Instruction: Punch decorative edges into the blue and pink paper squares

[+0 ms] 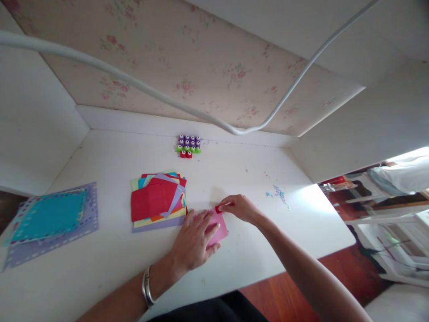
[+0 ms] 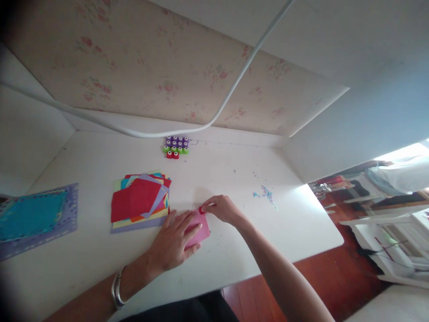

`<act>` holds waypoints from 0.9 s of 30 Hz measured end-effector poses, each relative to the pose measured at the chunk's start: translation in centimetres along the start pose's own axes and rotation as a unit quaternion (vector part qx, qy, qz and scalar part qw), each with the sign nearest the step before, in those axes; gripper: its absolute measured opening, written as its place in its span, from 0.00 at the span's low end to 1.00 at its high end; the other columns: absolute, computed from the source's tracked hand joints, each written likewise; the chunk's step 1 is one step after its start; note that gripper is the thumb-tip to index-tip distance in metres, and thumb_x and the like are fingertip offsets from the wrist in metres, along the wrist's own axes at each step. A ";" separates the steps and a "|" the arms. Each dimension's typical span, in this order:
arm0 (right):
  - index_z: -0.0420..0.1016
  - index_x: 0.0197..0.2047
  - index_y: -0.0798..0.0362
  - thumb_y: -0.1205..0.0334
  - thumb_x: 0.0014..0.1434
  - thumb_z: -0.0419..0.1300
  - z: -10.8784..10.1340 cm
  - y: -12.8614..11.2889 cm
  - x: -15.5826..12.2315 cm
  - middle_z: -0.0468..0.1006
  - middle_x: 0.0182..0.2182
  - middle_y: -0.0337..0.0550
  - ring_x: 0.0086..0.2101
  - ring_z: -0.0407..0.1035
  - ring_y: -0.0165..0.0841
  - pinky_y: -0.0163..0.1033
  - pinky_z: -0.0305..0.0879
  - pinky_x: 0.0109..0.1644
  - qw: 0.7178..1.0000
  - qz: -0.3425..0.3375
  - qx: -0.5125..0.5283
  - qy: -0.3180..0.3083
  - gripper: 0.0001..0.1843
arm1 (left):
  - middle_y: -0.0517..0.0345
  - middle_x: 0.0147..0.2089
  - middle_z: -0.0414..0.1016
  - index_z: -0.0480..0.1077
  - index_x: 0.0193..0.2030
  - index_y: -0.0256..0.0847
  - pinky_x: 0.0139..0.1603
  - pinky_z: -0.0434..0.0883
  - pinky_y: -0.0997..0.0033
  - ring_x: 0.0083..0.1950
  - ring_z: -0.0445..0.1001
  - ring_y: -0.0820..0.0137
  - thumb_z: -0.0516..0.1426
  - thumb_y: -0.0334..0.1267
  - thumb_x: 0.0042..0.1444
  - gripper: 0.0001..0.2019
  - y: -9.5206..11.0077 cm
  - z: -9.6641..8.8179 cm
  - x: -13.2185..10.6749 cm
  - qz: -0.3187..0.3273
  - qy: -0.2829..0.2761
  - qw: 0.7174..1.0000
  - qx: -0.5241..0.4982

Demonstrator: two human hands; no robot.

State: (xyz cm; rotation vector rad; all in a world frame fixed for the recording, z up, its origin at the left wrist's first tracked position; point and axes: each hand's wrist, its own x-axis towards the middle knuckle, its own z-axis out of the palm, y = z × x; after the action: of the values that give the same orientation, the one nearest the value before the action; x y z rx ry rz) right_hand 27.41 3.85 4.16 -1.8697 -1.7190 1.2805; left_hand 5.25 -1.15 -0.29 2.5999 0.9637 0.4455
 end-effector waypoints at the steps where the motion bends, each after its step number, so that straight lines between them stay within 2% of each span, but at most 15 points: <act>1: 0.83 0.34 0.46 0.57 0.54 0.63 -0.1 0.1 -0.1 0.84 0.31 0.39 0.33 0.77 0.35 0.38 0.70 0.39 1.000 -0.003 0.004 0.000 0.08 | 0.47 0.68 0.57 0.64 0.62 0.47 0.66 0.43 0.40 0.67 0.55 0.54 0.52 0.53 0.62 0.25 0.0 0.0 0.0 0.000 0.001 1.000 0.002; 7: 0.83 0.35 0.45 0.59 0.55 0.63 -0.9 0.8 -0.8 0.84 0.30 0.37 0.32 0.77 0.35 0.38 0.71 0.39 1.000 0.006 0.001 0.014 0.07 | 0.48 0.68 0.57 0.63 0.63 0.48 0.67 0.43 0.40 0.67 0.54 0.53 0.54 0.51 0.61 0.24 0.0 0.3 -0.1 0.011 0.002 1.000 0.015; 13: 0.82 0.41 0.44 0.59 0.55 0.63 -0.6 1.3 -1.4 0.84 0.36 0.40 0.35 0.77 0.36 0.39 0.72 0.40 0.999 -0.023 0.016 0.016 0.11 | 0.48 0.69 0.56 0.64 0.63 0.49 0.67 0.44 0.40 0.67 0.54 0.52 0.53 0.50 0.61 0.24 0.0 0.3 -0.1 0.018 0.000 1.000 0.017; 16: 0.81 0.45 0.45 0.62 0.52 0.65 -0.5 1.3 -1.5 0.82 0.41 0.40 0.37 0.77 0.35 0.37 0.72 0.40 0.998 -0.064 0.020 -0.010 0.15 | 0.48 0.69 0.55 0.65 0.62 0.48 0.66 0.44 0.40 0.67 0.54 0.52 0.53 0.51 0.61 0.23 0.1 0.1 0.0 0.011 -0.007 1.000 0.012; 20: 0.81 0.42 0.46 0.64 0.55 0.62 -0.7 1.2 -1.5 0.81 0.39 0.40 0.37 0.75 0.32 0.37 0.71 0.42 0.993 -0.118 -0.023 -0.020 0.11 | 0.48 0.69 0.55 0.64 0.62 0.48 0.66 0.44 0.40 0.67 0.54 0.52 0.52 0.51 0.62 0.23 0.1 -0.1 0.1 0.010 -0.013 1.000 0.008; 27: 0.80 0.45 0.44 0.64 0.57 0.61 -2.3 1.7 -0.9 0.81 0.39 0.38 0.37 0.75 0.31 0.36 0.70 0.42 0.992 -0.110 -0.007 -0.067 0.13 | 0.48 0.69 0.56 0.64 0.63 0.49 0.67 0.43 0.40 0.68 0.53 0.53 0.51 0.51 0.63 0.23 0.0 -0.2 0.0 0.013 -0.023 1.000 -0.003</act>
State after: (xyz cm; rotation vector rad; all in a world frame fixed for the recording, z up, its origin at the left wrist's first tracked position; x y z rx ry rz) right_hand 30.33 3.40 4.52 -1.5784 -1.9436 1.3329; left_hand 5.21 -1.10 -0.13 2.6086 0.9137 0.3910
